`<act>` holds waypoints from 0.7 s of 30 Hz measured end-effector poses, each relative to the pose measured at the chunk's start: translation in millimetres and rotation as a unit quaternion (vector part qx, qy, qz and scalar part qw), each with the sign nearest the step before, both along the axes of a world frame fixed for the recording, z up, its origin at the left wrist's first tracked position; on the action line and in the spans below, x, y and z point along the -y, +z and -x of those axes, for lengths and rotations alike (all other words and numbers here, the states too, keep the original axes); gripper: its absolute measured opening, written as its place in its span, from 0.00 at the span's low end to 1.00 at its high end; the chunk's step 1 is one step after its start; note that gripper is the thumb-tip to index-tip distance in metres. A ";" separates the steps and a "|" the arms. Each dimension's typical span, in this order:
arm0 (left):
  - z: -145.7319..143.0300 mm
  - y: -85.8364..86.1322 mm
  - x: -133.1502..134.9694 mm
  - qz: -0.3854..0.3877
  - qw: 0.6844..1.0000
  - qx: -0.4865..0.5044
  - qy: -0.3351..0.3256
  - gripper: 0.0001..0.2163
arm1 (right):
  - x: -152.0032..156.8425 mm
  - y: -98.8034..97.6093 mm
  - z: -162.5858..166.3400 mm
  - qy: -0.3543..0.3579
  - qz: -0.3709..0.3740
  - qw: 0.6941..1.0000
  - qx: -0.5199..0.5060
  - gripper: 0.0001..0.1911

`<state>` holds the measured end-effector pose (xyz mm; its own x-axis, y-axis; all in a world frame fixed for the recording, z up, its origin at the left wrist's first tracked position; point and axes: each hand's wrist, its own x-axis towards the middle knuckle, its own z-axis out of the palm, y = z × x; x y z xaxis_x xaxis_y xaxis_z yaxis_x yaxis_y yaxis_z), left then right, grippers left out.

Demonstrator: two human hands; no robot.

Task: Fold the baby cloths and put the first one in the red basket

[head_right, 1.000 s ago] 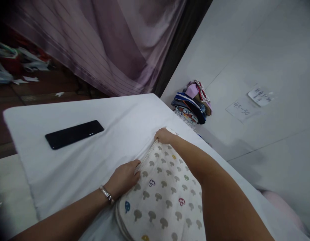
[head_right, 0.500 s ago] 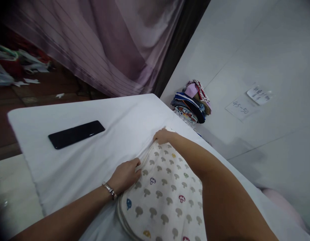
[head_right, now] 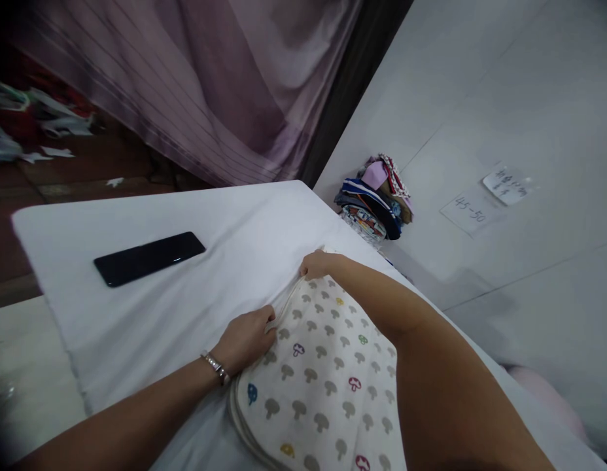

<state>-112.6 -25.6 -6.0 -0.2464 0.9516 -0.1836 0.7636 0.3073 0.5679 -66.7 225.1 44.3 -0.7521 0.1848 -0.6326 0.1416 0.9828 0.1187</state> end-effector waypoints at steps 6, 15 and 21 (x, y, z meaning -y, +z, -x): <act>1.1 -0.2 -0.9 0.009 1.000 0.002 0.002 0.06 | 6.2 -6.6 -7.2 0.150 -0.039 0.984 -0.087 0.08; 1.6 -0.2 -1.0 0.000 1.000 0.005 0.011 0.04 | 2.7 -16.0 -27.0 0.169 -0.040 0.970 -0.170 0.10; 2.2 0.6 -0.5 0.003 1.000 0.002 0.004 0.03 | -4.9 -12.5 -11.8 0.154 -0.036 0.981 -0.112 0.08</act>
<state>-114.7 -25.1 -5.4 -0.2541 0.9483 -0.1902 0.7583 0.3174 0.5694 -54.9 229.9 31.8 -0.8975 -0.0360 -0.4395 -0.1313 0.9733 0.1883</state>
